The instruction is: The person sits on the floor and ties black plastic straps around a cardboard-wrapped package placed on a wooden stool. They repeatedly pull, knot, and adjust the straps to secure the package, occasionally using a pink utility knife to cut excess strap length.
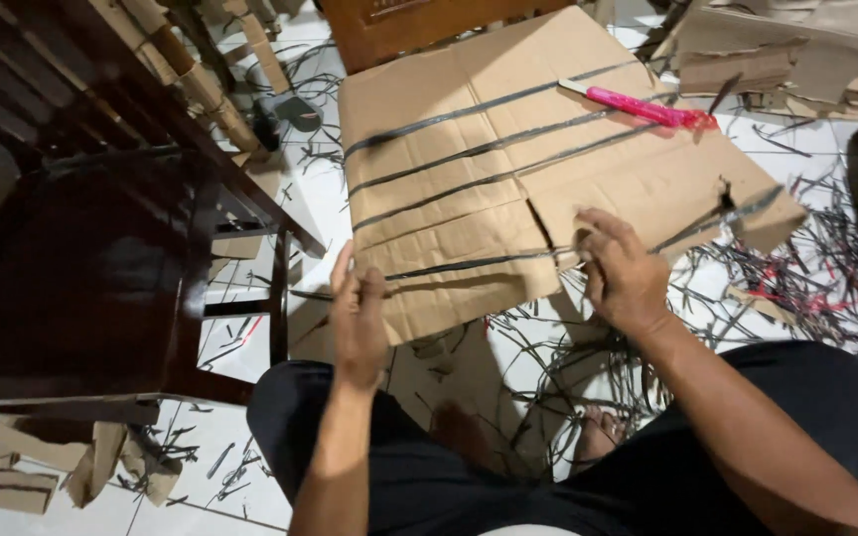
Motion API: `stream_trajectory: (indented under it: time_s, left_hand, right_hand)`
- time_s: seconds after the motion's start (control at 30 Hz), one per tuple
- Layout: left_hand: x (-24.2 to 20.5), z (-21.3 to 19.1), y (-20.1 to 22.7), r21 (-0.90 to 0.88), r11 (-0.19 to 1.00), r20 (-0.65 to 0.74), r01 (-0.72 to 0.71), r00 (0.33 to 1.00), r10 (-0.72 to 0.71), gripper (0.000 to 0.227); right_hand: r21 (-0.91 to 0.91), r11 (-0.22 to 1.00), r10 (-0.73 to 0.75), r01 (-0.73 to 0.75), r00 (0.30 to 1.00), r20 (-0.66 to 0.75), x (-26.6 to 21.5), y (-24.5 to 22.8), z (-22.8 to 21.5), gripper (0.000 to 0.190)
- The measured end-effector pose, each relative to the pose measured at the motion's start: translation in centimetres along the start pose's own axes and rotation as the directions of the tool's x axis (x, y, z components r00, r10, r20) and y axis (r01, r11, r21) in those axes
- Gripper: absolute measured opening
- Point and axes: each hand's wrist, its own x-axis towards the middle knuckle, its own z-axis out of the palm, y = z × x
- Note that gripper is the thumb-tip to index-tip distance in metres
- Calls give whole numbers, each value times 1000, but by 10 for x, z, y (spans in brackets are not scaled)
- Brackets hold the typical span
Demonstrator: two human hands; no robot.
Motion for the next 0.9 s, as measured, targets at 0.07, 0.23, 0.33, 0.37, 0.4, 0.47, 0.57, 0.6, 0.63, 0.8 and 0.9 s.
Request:
stream_trajectory:
  time_s: [0.07,0.23,0.33,0.37,0.4,0.47,0.57,0.6,0.63,0.8,0.9]
  left_hand:
    - [-10,22,-7,24,1000,-19,-17,1000,17,36]
    - [-49,84,-15,-3,999,16,-50,999,50,29]
    - [-75,120,-4,0,988,49,-156,987,156,31]
    - [-82,127,5,20,976,108,-215,971,212,27]
    - [-89,133,13,36,961,168,-276,949,266,25]
    - [-84,129,23,-36,977,228,-209,950,212,19]
    - [-65,116,17,-75,992,271,-101,955,117,18]
    - [-57,110,12,-49,997,253,-56,965,67,20]
    - [-50,104,11,-45,997,256,-55,964,65,20]
    - [-3,87,-24,149,947,173,-286,950,260,22]
    - [46,77,-55,201,954,-35,-222,972,233,13]
  right_hand:
    - [-3,1000,28,-28,1000,-9,1,16,-7,9]
    - [42,995,97,-94,993,-62,12,67,-31,15]
    - [164,984,82,-73,995,-48,24,90,-56,20]
    - [142,985,104,-97,994,-39,31,88,-67,29]
    - [120,985,126,-121,992,-31,40,85,-78,38]
    - [53,972,230,-229,973,-16,32,86,-77,38]
    - [8,903,429,-429,903,-15,30,68,-83,28]
    - [28,852,524,-523,852,-14,30,58,-85,18]
    - [28,849,528,-528,849,-14,28,51,-87,18]
    - [-29,701,713,-713,700,37,14,14,-102,29]
    - [232,439,824,-868,492,283,3,-20,-101,29]
